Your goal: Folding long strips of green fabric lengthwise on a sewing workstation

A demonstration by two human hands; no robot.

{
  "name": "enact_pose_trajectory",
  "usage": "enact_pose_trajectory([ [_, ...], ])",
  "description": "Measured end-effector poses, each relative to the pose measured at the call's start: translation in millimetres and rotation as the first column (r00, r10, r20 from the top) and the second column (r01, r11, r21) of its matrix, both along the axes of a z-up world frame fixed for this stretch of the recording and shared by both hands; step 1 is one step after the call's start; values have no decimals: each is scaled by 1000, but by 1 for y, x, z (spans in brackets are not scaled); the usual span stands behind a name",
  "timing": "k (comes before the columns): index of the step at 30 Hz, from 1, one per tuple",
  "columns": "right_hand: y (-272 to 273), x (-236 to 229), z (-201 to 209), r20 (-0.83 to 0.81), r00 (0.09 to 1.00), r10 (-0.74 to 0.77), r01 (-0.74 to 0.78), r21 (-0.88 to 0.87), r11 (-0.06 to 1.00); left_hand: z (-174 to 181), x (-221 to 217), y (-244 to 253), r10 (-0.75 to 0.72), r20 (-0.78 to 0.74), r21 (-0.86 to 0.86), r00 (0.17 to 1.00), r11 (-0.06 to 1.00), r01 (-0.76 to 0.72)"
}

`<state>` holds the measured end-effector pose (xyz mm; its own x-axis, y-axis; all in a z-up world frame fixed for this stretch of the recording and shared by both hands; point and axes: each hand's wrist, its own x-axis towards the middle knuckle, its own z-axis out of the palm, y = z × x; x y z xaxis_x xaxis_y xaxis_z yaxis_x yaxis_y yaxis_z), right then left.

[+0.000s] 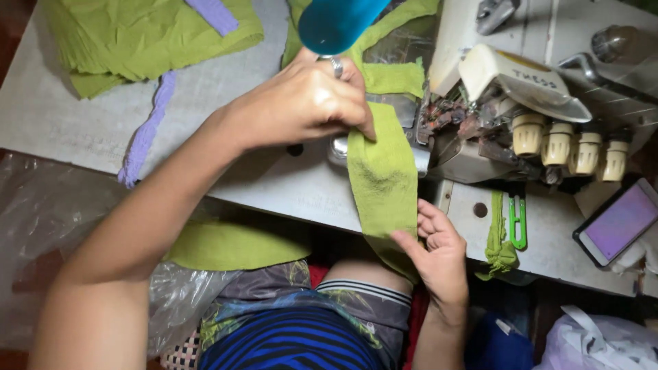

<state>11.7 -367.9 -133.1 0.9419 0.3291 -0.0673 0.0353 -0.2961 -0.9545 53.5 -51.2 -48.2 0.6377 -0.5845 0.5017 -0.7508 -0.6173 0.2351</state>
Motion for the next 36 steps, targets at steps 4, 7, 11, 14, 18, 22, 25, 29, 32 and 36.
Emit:
enact_pose_trajectory([
  [4,2,-10,20,-70,980,184,-193,-149,970,-8,13,3,-165,-98,-168,981,975,147],
  [7,-9,-17,0,170,934,315,-191,-508,840,-8,20,3,-196,-192,-222,962,963,152],
  [11,-15,-41,-2,-97,952,291,-304,-159,939,-8,27,-1,-163,-230,-182,960,976,122],
  [14,-41,-65,-41,-472,815,336,-99,458,884,-10,33,-4,-170,-211,-159,963,978,138],
  [18,-43,-99,-57,-635,460,621,172,750,639,-13,36,-10,-101,-281,-99,954,992,76],
  [22,-43,-122,-68,-705,366,607,312,708,634,-13,38,-14,-98,-280,-127,955,990,64],
  [25,-53,-129,-82,-713,313,628,332,701,631,-13,36,-18,-79,-181,-110,980,992,60],
  [29,-30,-132,-54,-500,306,810,450,826,340,-12,31,-24,35,-120,-38,992,999,-39],
  [32,-8,-130,-35,-262,367,893,527,849,33,-14,29,-28,112,-96,18,989,994,-111],
  [36,-6,-134,-40,-270,344,899,548,835,42,-16,27,-31,168,48,62,985,983,-171],
])
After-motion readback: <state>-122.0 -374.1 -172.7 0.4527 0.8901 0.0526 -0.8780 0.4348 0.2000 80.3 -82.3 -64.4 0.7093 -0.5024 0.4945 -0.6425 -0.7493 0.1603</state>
